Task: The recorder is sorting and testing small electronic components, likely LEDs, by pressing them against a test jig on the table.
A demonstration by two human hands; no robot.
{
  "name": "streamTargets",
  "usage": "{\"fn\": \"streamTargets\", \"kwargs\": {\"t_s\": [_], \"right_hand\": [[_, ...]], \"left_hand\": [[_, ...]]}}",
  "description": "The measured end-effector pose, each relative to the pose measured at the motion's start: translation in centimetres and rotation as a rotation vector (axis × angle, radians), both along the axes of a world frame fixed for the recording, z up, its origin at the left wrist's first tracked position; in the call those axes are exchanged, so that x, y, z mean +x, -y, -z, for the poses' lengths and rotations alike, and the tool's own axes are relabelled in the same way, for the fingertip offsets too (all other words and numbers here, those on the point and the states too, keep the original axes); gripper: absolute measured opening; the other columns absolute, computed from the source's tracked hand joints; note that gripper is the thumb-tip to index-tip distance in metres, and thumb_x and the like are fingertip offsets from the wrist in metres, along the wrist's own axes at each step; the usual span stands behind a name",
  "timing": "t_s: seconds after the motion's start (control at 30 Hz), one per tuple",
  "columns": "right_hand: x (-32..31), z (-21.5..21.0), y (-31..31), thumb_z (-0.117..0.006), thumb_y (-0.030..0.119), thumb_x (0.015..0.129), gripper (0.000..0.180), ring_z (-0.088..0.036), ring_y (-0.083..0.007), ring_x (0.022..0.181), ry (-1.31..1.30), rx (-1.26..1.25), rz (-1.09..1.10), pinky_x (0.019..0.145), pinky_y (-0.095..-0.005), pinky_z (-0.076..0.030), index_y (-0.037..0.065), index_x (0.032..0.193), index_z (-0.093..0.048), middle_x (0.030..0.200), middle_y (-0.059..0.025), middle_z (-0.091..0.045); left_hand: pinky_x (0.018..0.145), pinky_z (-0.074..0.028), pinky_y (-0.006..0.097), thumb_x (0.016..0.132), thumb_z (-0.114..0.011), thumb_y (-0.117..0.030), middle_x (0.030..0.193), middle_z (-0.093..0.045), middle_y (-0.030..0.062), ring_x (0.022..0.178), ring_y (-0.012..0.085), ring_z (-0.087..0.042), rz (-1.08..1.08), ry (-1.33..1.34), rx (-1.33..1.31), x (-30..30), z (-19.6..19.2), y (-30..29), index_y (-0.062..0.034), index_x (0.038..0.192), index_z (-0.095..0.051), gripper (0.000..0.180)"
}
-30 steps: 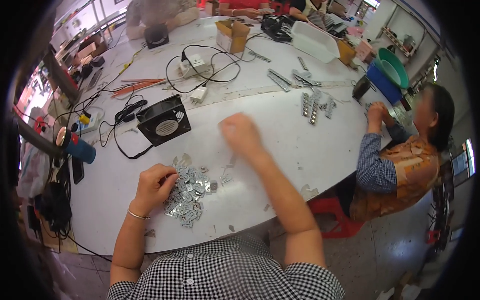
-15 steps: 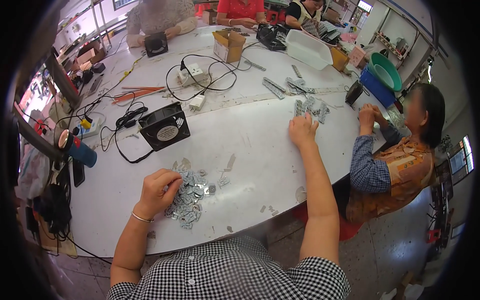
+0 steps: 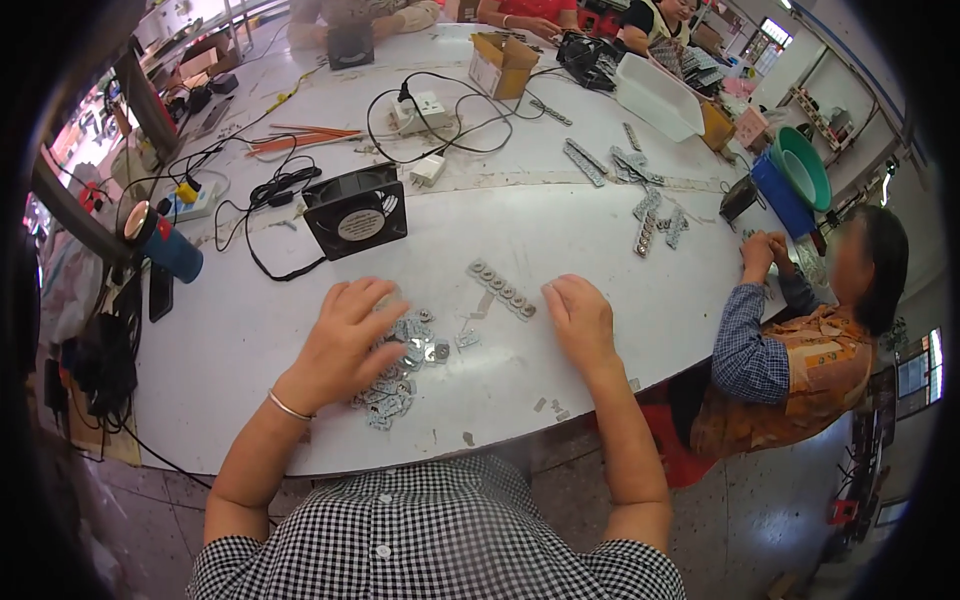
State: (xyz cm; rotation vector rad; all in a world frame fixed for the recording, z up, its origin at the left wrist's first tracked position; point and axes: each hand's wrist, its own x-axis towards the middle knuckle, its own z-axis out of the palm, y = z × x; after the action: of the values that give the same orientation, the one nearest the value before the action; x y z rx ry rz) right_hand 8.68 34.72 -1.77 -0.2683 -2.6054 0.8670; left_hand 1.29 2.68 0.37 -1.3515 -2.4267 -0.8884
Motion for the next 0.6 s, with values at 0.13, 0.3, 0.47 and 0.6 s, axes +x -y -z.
{"fn": "streamTargets", "kwargs": {"t_s": [0.13, 0.3, 0.47, 0.6], "right_hand": [[-2.6, 1.7, 3.0, -0.059, 0.013, 0.091, 0.013, -0.061, -0.0364, 0.097, -0.242, 0.259, -0.071, 0.084, -0.045, -0.048, 0.002, 0.085, -0.061, 0.101, -0.017, -0.066], [-4.6, 3.0, 4.6, -0.056, 0.009, 0.09, 0.005, -0.059, -0.038, 0.081, -0.183, 0.441, -0.1, 0.07, -0.0491, -0.048, 0.005, 0.091, -0.055, 0.094, -0.0155, -0.062], [-5.2, 3.5, 4.4, -0.056, 0.01, 0.09, 0.004, -0.06, -0.0364, 0.077, -0.153, 0.382, -0.159, 0.064, -0.0473, -0.048, 0.006, 0.09, -0.056, 0.085, -0.0151, -0.06], [-5.2, 3.0, 4.7, -0.055, 0.012, 0.093, 0.009, -0.059, -0.0375, 0.073, -0.237, 0.243, -0.097, 0.065, -0.0453, -0.048, 0.004, 0.091, -0.056, 0.079, -0.0172, -0.06]], "left_hand": [[0.108, -0.015, 0.069, 0.087, -0.061, -0.049, 0.147, -0.039, 0.0205, 0.137, 0.0465, -0.029, -0.037, 0.005, -0.324, 2.3, 0.9, -1.7, -0.0137, 0.138, -0.052, 0.062], [0.106, -0.017, 0.071, 0.087, -0.057, -0.057, 0.145, -0.042, 0.0206, 0.136, 0.0469, -0.03, 0.042, -0.031, -0.396, 2.9, 2.3, -1.8, -0.0138, 0.137, -0.053, 0.066], [0.107, -0.018, 0.07, 0.086, -0.061, -0.052, 0.143, -0.043, 0.0216, 0.136, 0.0462, -0.031, 0.022, -0.007, -0.351, 2.7, 1.5, -1.2, -0.0114, 0.136, -0.053, 0.065], [0.108, -0.025, 0.061, 0.081, -0.071, -0.026, 0.137, -0.047, 0.0232, 0.132, 0.0425, -0.039, -0.084, -0.051, -0.099, 1.3, 0.6, -1.0, -0.0049, 0.133, -0.052, 0.059]]}}
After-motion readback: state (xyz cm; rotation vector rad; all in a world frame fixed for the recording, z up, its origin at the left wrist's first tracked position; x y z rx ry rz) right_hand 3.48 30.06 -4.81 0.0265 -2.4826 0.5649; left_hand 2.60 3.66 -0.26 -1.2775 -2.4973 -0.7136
